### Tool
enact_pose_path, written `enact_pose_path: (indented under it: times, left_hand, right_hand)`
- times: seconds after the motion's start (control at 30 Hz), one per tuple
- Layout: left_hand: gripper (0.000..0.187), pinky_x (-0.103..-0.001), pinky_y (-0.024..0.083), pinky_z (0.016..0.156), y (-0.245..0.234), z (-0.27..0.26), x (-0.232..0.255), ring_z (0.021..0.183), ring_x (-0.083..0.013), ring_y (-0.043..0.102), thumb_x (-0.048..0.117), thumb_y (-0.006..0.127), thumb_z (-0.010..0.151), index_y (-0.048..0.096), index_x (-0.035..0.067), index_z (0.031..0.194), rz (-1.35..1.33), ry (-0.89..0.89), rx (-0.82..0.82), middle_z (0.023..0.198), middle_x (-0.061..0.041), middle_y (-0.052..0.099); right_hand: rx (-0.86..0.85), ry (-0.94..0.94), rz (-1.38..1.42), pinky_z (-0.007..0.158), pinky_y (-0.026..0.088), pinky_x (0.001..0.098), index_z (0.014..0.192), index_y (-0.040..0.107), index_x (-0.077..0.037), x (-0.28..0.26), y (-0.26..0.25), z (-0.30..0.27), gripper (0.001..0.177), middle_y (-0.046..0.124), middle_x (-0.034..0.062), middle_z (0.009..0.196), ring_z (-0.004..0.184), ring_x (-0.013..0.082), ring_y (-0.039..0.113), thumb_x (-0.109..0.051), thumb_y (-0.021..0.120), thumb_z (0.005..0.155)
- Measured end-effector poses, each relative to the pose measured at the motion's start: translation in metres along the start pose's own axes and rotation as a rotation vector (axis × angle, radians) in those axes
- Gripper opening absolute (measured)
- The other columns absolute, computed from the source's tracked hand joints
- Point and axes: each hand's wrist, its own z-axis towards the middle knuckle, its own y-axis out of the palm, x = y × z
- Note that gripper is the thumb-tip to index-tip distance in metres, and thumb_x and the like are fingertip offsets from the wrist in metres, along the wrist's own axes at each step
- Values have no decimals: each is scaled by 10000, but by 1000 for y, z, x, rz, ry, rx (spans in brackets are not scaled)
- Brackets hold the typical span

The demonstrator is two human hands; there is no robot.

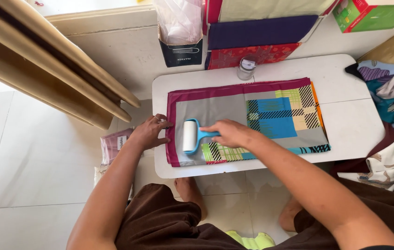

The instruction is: Folding a patterned cloth and cleaning it with a lint roller.

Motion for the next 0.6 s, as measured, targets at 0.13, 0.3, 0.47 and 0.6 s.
enact_pose_path:
  times: [0.13,0.3,0.47,0.6]
  left_hand:
    - [575,-483,579,1029,4,1,2,1337,-299,553,348,843,811,619,275,1336,59,-6,2,1416,-46,502]
    - [581,-483,572,1024,11,7,-3,1340,-295,549,353,846,804,594,289,1324,81,-14,2,1409,-41,500]
    - [650,-434,538,1034,20,12,-5,1272,-248,544,356,897,724,622,284,1308,108,-21,59,1440,14,518]
    - [657,-429,550,1024,17,15,-2,1256,-250,561,353,899,725,617,256,1310,126,-19,40,1444,-1,517]
  right_hand:
    - [-33,68,64,930,541,464,1420,647,-309,43,-23,-39,502,749,182,1137,1013,398,725,-197,674,932]
    - [-93,196,48,970,518,525,1371,701,-244,106,-72,-103,507,749,280,1173,1083,509,685,-147,735,874]
    - [-139,591,-131,1112,500,322,1345,698,-507,232,-91,-150,675,711,-75,1393,1185,168,713,-117,835,811]
    - [-113,686,-215,919,554,240,1299,762,-489,290,-106,-182,683,796,-50,1157,948,160,720,-79,834,758]
